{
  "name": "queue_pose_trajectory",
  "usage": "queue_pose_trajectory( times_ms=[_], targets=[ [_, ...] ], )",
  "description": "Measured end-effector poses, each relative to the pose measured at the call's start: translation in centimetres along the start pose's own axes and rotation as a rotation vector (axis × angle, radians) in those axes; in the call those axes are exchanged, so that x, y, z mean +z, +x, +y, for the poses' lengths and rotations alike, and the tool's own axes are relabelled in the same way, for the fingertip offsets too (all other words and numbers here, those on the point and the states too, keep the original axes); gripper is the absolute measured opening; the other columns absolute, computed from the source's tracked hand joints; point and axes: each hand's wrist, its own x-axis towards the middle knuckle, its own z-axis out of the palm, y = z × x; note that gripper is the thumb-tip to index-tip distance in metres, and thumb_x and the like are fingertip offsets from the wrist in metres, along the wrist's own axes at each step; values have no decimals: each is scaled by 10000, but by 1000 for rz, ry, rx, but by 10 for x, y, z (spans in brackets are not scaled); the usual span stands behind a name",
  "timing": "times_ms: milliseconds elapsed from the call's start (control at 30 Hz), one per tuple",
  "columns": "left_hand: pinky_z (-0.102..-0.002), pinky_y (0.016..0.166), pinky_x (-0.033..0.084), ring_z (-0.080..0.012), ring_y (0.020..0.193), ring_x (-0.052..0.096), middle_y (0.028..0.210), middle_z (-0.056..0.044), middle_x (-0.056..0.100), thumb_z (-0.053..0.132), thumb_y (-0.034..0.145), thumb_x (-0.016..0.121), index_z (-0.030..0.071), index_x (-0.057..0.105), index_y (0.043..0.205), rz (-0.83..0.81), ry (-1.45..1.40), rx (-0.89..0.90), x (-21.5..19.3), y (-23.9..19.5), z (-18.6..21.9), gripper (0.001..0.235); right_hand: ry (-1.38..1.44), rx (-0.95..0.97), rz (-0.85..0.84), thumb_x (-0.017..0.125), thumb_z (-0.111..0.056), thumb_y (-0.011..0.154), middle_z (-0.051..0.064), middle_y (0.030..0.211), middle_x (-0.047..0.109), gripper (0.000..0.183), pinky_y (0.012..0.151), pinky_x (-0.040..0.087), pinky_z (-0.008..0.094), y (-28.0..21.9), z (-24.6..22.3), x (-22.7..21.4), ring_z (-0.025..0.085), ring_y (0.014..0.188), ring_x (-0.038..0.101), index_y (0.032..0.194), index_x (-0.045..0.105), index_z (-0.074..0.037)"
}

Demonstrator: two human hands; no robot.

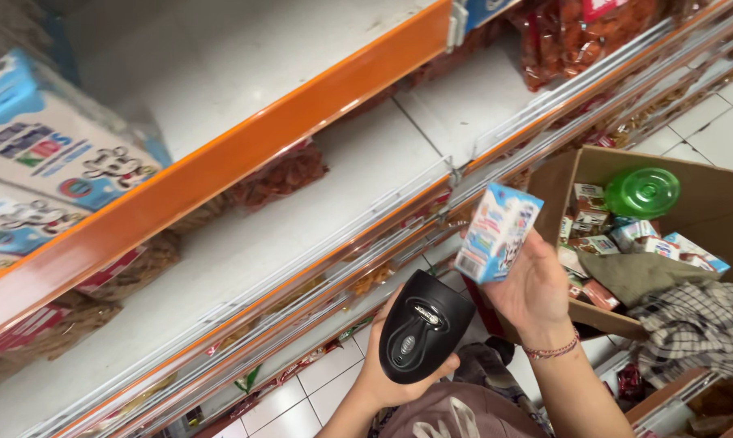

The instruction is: The person cleans the orange edges of store shelves using a spray bottle and a cloth. They then pick up a barcode scanner and scan several small milk cartons from a box before placing them on the shelf.

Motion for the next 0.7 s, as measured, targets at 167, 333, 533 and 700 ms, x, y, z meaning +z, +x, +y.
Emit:
queue_pose_trajectory(
  times_ms=[167,333,533,700],
  targets=[
    [-354,948,561,-239,1004,679,1132,-124,692,219,793,864,2,693,1107,-15,-92,-129,-24,-17,7,418,-54,-44,-150,513,-305,1108,119,1359,557,638,955,526,549,6,34,16,298,1191,578,1664,307,-71],
    [-332,900,578,-211,945,696,1092,-111,704,214,806,868,-2,692,1101,14,-83,-106,-46,-33,9,405,-67,-20,-209,537,-342,1101,90,1336,525,662,924,530,553,11,60,33,258,1172,554,1666,289,-101],
    [-334,882,587,-211,929,714,1046,-101,717,256,816,865,8,695,1074,55,-39,-130,-66,-55,6,396,-78,17,-231,558,-354,1096,82,1343,519,696,949,518,549,14,86,45,253,1171,543,1674,263,-100],
    [-363,931,586,-232,997,713,1106,-116,705,284,826,866,6,695,1093,105,22,-73,-85,-69,9,422,-79,45,-233,560,-326,1061,116,1331,544,735,980,520,534,15,102,64,278,1191,565,1673,241,-75]
  ],
)
